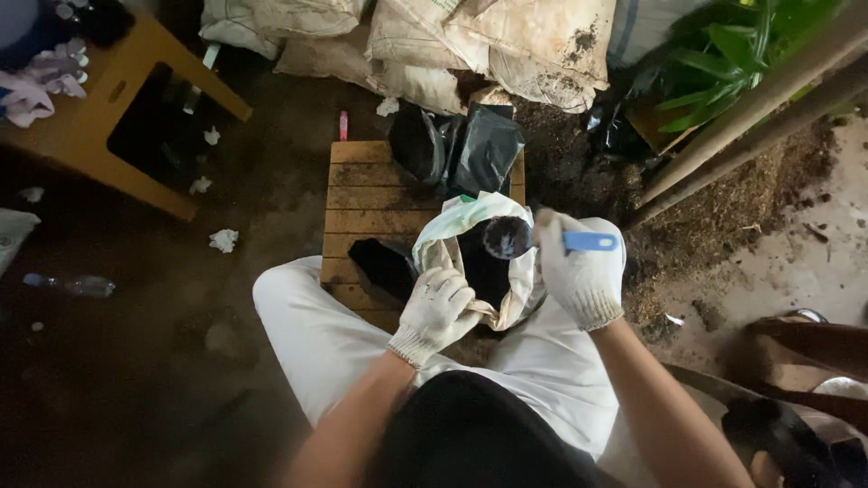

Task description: Filling a small plastic bag with soil using a spoon

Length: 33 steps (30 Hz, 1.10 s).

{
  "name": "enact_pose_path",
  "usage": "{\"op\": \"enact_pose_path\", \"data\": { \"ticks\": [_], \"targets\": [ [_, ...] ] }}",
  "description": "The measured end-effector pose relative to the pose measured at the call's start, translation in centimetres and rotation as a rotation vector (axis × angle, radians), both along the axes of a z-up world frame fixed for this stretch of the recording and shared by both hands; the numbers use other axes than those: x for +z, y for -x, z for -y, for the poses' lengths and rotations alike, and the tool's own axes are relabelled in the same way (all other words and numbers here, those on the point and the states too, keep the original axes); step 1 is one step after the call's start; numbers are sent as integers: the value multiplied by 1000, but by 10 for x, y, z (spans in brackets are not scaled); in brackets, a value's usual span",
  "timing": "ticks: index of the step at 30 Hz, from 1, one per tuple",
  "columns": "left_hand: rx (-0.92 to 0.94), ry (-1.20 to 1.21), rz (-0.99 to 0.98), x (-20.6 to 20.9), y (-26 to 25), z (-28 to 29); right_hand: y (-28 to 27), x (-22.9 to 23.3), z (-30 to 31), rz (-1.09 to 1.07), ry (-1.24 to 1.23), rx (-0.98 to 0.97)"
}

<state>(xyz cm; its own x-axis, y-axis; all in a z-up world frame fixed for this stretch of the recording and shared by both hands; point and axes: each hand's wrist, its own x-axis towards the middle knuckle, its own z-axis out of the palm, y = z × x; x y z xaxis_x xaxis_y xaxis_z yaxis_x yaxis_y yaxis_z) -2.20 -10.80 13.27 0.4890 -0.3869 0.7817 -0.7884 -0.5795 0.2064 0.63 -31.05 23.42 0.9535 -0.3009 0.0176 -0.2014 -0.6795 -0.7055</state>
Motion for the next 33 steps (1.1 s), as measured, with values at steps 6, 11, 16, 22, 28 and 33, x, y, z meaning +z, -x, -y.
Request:
{"op": "enact_pose_path", "data": {
  "ticks": [6,11,16,22,28,33],
  "targets": [
    [-20,-16,-32,3,-2,-1,-14,-48,-21,62,-285,283],
    [20,-63,-123,3,4,-1,-19,-28,-32,-306,-10,188],
    [-15,-77,-187,-27,6,-5,13,-154,-2,-248,31,349],
    [-22,-78,-151,-37,-2,-2,31,-93,14,-120,90,733],
    [34,-32,-77,-10,-1,4,14,-50,25,-48,180,784],
    [-16,-1,-118,-3,2,1,-14,-44,13,57,412,823]
  ]
}}
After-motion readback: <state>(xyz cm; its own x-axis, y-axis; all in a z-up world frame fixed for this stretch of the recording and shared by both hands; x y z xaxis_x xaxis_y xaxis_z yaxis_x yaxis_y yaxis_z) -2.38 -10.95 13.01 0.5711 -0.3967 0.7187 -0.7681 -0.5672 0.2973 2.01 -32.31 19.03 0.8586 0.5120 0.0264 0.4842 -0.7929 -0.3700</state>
